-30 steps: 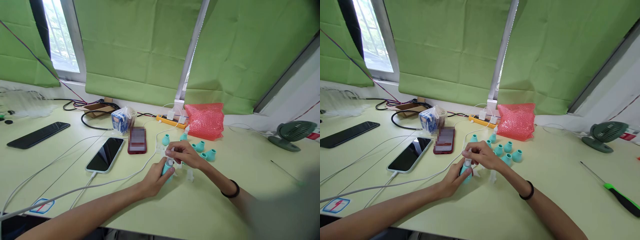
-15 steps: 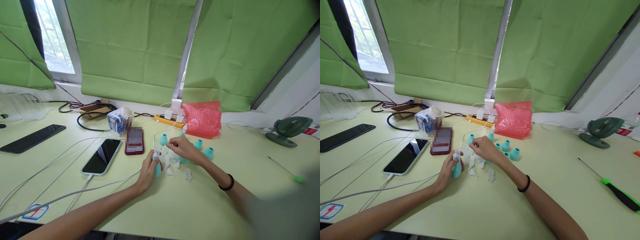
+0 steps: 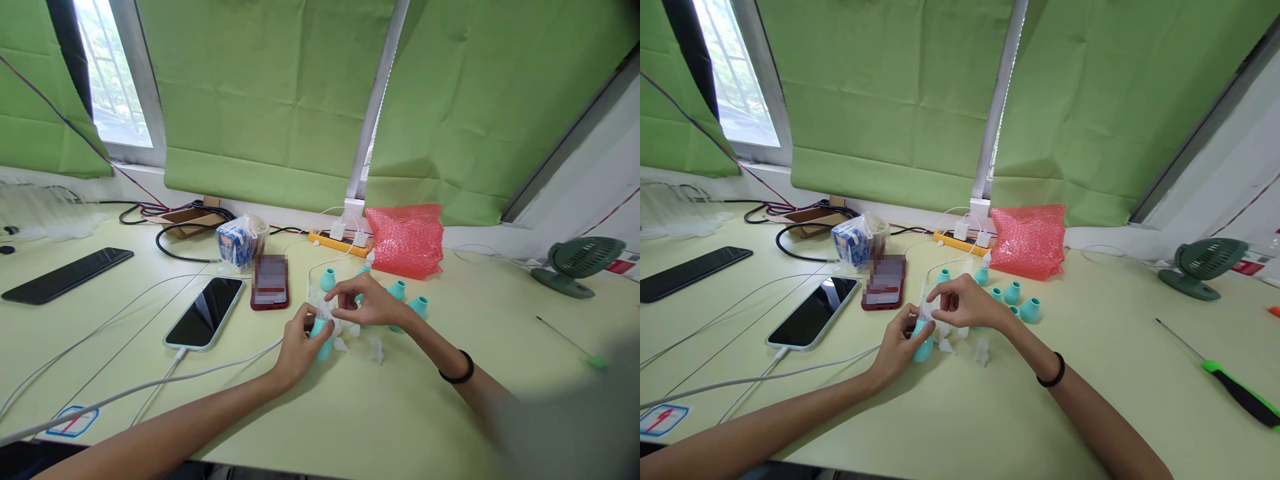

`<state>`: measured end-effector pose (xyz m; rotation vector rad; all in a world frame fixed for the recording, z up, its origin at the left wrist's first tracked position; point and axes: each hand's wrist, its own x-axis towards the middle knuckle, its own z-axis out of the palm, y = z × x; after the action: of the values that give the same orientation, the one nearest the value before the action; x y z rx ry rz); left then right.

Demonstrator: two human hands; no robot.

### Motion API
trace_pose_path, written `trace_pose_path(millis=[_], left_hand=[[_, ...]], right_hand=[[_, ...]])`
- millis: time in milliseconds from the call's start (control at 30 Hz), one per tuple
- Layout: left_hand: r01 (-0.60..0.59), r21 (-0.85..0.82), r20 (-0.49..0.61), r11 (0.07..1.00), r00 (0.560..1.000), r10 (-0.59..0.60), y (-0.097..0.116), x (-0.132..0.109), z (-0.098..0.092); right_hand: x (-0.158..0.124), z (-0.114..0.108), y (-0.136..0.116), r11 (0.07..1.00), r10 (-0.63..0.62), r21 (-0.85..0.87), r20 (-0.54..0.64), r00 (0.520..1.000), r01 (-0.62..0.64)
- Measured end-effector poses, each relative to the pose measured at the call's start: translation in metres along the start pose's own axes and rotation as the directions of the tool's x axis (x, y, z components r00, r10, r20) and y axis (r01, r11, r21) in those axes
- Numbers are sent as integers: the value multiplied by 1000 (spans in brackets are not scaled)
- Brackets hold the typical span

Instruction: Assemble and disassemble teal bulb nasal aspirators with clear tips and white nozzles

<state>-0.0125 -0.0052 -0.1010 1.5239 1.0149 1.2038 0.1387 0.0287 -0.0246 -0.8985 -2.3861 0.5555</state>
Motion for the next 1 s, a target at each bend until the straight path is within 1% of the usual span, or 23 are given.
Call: trace_pose_path(millis=[100, 233, 300, 367, 433, 500, 567, 633, 700, 767, 833, 900, 1000], left_hand=[[-18, 10, -67, 1000, 998, 18, 0, 0, -1], [-62, 94, -50, 994, 997, 67, 1, -3, -1], [-76, 143, -56, 987, 995, 85, 4, -5, -1], [-82, 171, -60, 982, 994, 93, 6, -8, -1], [-91, 176, -57, 980, 993, 102, 8, -10, -1], [-102, 156, -58, 982, 992, 112, 10, -11, 0], [-101, 123, -74, 987, 991, 111, 11, -11, 0], [-88, 114, -78, 990, 992, 97, 12, -10, 0], [-81, 137, -56, 987, 994, 89, 12, -10, -1], [-97, 165, -31, 982, 994, 104, 12, -10, -1], [-118, 175, -26, 978, 992, 124, 10, -10, -1], [-127, 170, -31, 977, 991, 134, 9, -10, -1], [-130, 153, -25, 980, 991, 135, 9, -10, -1]], right_hand=[[-1, -1, -2, 995, -46, 93, 4, 999, 45], [0, 3, 0, 987, -56, 150, 23, 998, 52], [1, 8, 0, 990, -65, 128, 0, 998, 64], [2, 13, -1, 993, -101, 60, -64, 993, 105], [1, 17, -3, 990, -141, -17, -139, 980, 140], [1, 18, -8, 989, -147, -37, -160, 976, 143], [0, 16, -12, 995, -89, 34, -116, 989, 93], [0, 14, -14, 985, 15, 175, -45, 999, -7], [2, 13, -12, 934, 115, 339, 20, 993, -115], [4, 16, -6, 860, 169, 477, 65, 983, -179], [6, 22, 2, 794, 178, 574, 90, 980, -197], [7, 27, 9, 750, 174, 632, 95, 980, -195], [7, 31, 14, 728, 174, 662, 73, 982, -178]])
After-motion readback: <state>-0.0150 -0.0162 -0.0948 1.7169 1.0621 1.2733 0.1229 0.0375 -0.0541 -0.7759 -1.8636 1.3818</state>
